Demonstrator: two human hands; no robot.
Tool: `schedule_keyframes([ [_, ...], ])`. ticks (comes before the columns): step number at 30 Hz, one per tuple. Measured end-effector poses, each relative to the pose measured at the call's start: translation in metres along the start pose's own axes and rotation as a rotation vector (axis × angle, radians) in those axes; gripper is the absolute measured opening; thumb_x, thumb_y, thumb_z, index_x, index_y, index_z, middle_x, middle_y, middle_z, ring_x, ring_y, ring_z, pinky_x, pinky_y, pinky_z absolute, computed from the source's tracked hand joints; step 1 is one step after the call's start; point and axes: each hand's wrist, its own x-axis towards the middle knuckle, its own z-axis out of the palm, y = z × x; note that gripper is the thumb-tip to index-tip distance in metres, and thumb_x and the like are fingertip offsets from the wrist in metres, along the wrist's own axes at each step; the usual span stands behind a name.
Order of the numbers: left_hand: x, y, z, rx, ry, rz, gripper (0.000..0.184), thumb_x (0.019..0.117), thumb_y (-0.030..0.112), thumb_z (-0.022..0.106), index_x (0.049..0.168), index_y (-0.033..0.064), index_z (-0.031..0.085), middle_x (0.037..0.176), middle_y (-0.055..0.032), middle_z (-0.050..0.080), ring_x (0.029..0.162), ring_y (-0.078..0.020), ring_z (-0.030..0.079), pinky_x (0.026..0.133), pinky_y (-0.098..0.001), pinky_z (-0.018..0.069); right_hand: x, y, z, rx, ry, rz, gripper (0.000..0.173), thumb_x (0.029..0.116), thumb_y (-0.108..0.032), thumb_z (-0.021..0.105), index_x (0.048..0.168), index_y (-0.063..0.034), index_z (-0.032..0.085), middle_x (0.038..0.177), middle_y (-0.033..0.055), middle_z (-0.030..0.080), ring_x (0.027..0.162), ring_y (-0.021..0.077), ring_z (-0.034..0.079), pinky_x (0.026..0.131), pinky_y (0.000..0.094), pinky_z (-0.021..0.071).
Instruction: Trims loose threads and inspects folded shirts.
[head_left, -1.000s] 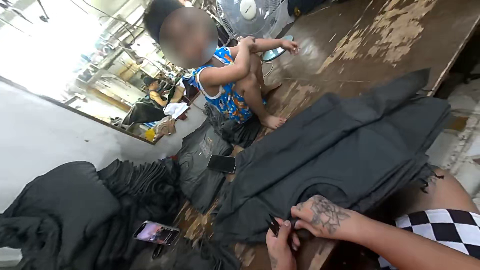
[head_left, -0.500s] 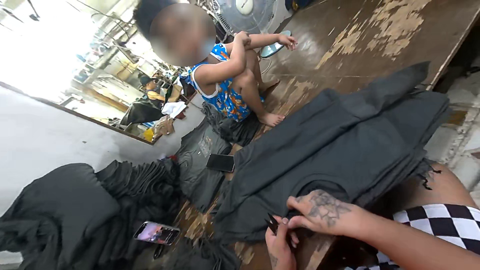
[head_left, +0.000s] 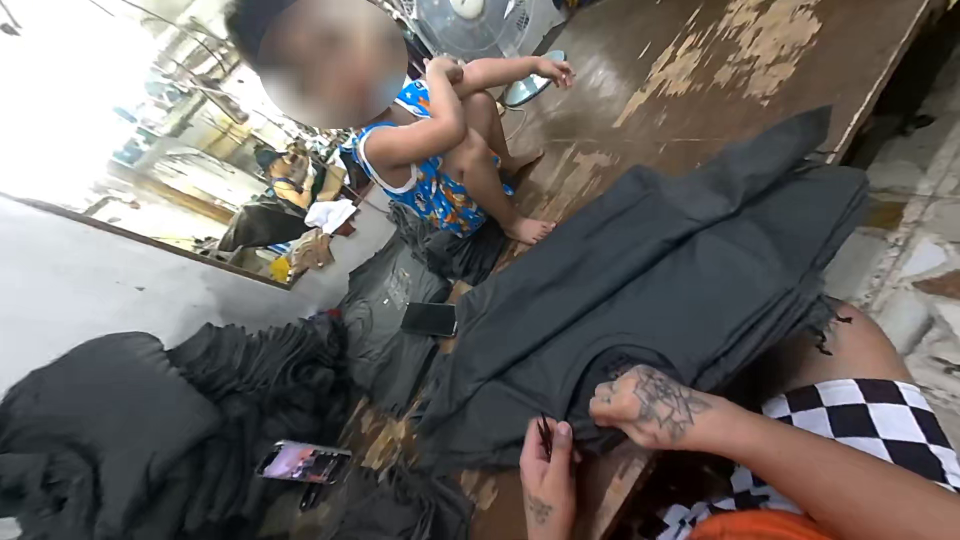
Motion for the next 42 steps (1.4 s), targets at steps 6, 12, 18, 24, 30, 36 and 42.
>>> schedule_keyframes([
  [6,-0.003,0.046,-0.018,0.778,-0.099,0.370,0.041,0.0919,0.024,0.062,0.126,0.0023,0.065,0.104,-0.0096,0.071,0.085,-0.0191,0.069,0.072,-0.0425,0.0581,-0.011,0.006,0.005,0.096,0.162,-0.035,0.018,0.0937,-0.007,0.056,0.086,-0.0028,0.071,0.075,0.0146,0.068,0.069,0.0320,0.070,0.059,0.0480,0.0552],
  [12,0.005,0.059,-0.020,0.995,-0.187,0.524,0.024,0.0914,0.011,0.063,0.111,0.0062,0.076,0.097,-0.0094,0.076,0.083,-0.0286,0.074,0.065,-0.0516,0.0589,-0.012,0.007,0.011,0.128,0.205,-0.034,0.022,0.0967,-0.009,0.054,0.087,-0.0030,0.072,0.073,0.0142,0.067,0.066,0.0314,0.068,0.058,0.0459,0.0537],
  [18,0.006,0.056,-0.022,0.996,-0.230,0.564,0.026,0.0910,0.012,0.062,0.113,0.0054,0.075,0.097,-0.0099,0.074,0.082,-0.0285,0.074,0.065,-0.0504,0.0590,-0.017,0.005,0.013,0.133,0.228,-0.032,0.022,0.0962,-0.012,0.054,0.085,-0.0042,0.071,0.073,0.0132,0.067,0.068,0.0304,0.068,0.061,0.0461,0.0531],
  [24,0.002,0.052,-0.020,0.988,-0.198,0.560,0.029,0.0891,0.012,0.065,0.116,0.0047,0.073,0.101,-0.0108,0.073,0.085,-0.0283,0.073,0.067,-0.0495,0.0592,-0.019,-0.003,0.015,0.134,0.237,0.017,0.023,0.0981,-0.014,0.055,0.087,-0.0055,0.073,0.075,0.0121,0.069,0.068,0.0296,0.068,0.064,0.0470,0.0510],
  [30,-0.002,0.044,-0.018,0.989,-0.209,0.571,0.029,0.0929,0.015,0.058,0.115,0.0061,0.075,0.098,-0.0088,0.075,0.081,-0.0261,0.074,0.063,-0.0476,0.0594,-0.024,-0.008,0.022,0.090,0.233,-0.009,0.020,0.0970,-0.015,0.059,0.086,-0.0087,0.074,0.072,0.0098,0.069,0.067,0.0278,0.067,0.079,0.0501,0.0480],
  [36,-0.003,0.033,-0.024,0.963,-0.162,0.579,0.027,0.0932,0.013,0.057,0.111,0.0062,0.076,0.094,-0.0083,0.075,0.076,-0.0247,0.074,0.060,-0.0464,0.0592,-0.029,-0.010,0.022,0.106,0.219,-0.076,0.025,0.0987,-0.020,0.056,0.084,-0.0115,0.074,0.066,0.0073,0.066,0.063,0.0254,0.064,0.085,0.0489,0.0462],
  [42,0.008,0.011,-0.032,0.644,0.020,0.286,0.051,0.0889,0.016,0.066,0.136,-0.0034,0.058,0.084,-0.0073,0.066,0.065,-0.0102,0.058,0.060,-0.0308,0.0512,-0.012,-0.016,0.001,0.059,0.195,-0.111,0.060,0.1007,-0.056,0.047,0.074,-0.0065,0.066,0.064,0.0099,0.062,0.064,0.0285,0.065,0.067,0.0445,0.0511],
])
